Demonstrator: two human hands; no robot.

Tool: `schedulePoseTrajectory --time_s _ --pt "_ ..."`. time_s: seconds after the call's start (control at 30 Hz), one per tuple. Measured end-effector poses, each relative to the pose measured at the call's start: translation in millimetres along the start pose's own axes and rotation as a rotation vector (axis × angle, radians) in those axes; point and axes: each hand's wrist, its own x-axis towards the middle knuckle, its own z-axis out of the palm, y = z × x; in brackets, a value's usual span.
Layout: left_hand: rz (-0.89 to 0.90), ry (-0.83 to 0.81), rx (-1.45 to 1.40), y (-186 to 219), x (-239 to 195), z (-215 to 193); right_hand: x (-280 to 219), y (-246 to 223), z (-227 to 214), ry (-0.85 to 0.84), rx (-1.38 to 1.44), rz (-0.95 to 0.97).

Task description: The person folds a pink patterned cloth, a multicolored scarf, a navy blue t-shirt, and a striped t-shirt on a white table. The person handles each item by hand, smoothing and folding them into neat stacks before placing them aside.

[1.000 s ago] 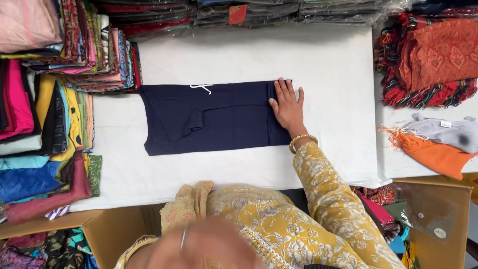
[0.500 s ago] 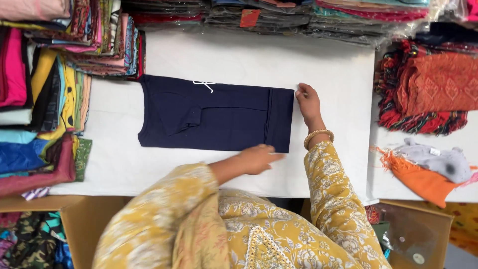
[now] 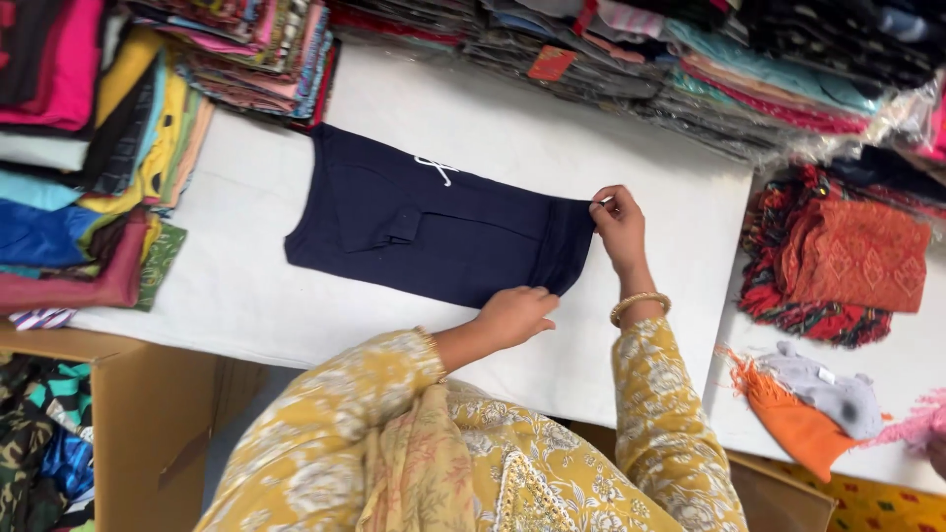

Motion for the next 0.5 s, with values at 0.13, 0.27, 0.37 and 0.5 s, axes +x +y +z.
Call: schedulePoseTrajectory --time_s 0.13,0.27,0.37,0.5 --pt "-0.416 0.29 -0.163 -22 -54 -39 14 -51 21 -0.393 0.036 -0.005" --pt "-0.772 0.439 -0.312 -56 -106 -88 31 -100 96 -0.585 -0.047 -0.157" --pt "-0.782 0.72 -0.266 -86 -148 -115 48 -112 177 -0.545 -0.286 -0.437" --pt "-0.989 0.839 -0.121 -123 -187 -144 57 -141 284 -0.481 -0.326 -0.683"
